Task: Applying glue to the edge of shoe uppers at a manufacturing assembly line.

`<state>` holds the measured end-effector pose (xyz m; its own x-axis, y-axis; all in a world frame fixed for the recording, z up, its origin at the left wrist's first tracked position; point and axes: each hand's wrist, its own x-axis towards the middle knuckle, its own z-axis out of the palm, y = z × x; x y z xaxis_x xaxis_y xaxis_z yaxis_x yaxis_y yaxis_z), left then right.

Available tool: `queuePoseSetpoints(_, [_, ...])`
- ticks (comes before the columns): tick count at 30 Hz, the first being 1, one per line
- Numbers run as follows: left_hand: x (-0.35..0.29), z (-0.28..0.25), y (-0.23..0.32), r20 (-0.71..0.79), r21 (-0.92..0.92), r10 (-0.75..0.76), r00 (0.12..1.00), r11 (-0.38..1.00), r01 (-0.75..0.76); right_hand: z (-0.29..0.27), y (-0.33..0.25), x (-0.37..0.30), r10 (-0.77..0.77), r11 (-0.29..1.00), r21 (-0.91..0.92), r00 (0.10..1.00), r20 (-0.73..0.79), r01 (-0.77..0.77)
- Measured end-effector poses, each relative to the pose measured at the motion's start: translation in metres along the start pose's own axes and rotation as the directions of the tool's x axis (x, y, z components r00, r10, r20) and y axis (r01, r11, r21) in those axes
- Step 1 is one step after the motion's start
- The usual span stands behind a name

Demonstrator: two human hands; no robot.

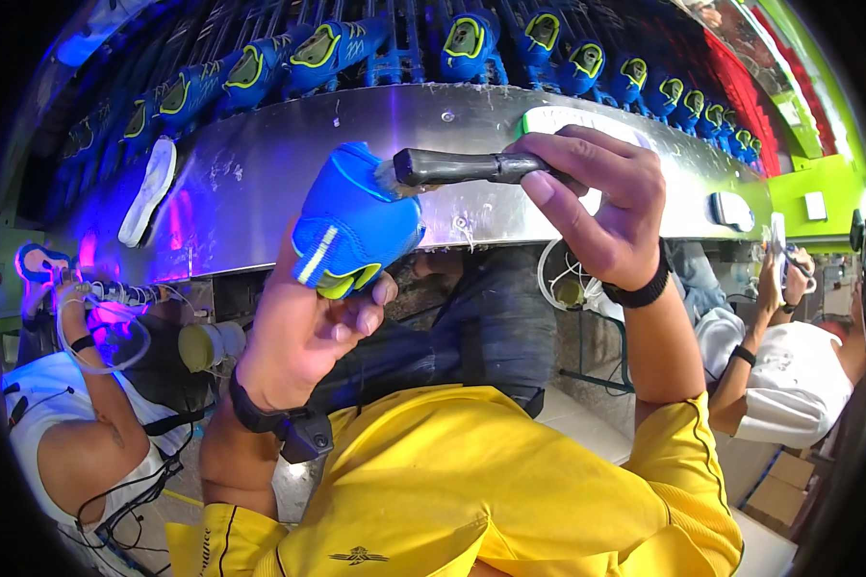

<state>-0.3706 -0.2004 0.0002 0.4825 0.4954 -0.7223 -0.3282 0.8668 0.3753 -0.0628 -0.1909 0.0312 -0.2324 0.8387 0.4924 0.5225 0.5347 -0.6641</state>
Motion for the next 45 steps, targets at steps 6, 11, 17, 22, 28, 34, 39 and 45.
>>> queuePoseSetpoints(6, [0.009, 0.001, -0.014, 0.133, -0.218, -0.089, 0.987, 0.969, 0.116, 0.009, 0.021, -0.020, 0.060, 0.989, 0.135, 0.997, -0.041, -0.054])
queuePoseSetpoints(11, [0.012, 0.001, -0.024, 0.275, -0.334, -0.105, 0.956, 0.922, 0.197, 0.017, 0.028, -0.035, 0.090, 0.980, 0.184, 0.995, -0.047, -0.080])
queuePoseSetpoints(17, [0.013, 0.010, -0.032, 0.253, -0.329, -0.061, 0.966, 0.933, 0.145, 0.026, 0.036, -0.056, 0.171, 0.956, 0.247, 0.985, -0.029, -0.158])
queuePoseSetpoints(22, [0.020, 0.003, -0.035, 0.319, -0.371, -0.056, 0.946, 0.911, 0.179, 0.023, 0.037, -0.070, 0.286, 0.939, 0.188, 0.958, 0.033, -0.287])
queuePoseSetpoints(28, [0.034, -0.002, -0.043, 0.299, -0.321, 0.078, 0.951, 0.947, 0.023, 0.025, 0.044, -0.077, 0.376, 0.897, 0.252, 0.927, -0.001, -0.363])
queuePoseSetpoints(34, [0.059, -0.030, -0.049, 0.308, -0.213, 0.170, 0.936, 0.971, -0.106, 0.037, 0.041, -0.071, 0.580, 0.814, 0.040, 0.814, -0.015, -0.579])
queuePoseSetpoints(39, [0.073, -0.035, -0.035, 0.328, -0.174, 0.216, 0.919, 0.971, -0.166, 0.032, 0.000, -0.086, 0.377, 0.924, 0.070, 0.926, -0.019, -0.375])
queuePoseSetpoints(45, [0.097, 0.015, 0.015, 0.219, 0.095, 0.365, 0.905, 0.915, -0.393, 0.026, 0.028, -0.096, 0.512, 0.857, 0.229, 0.815, -0.271, -0.461])
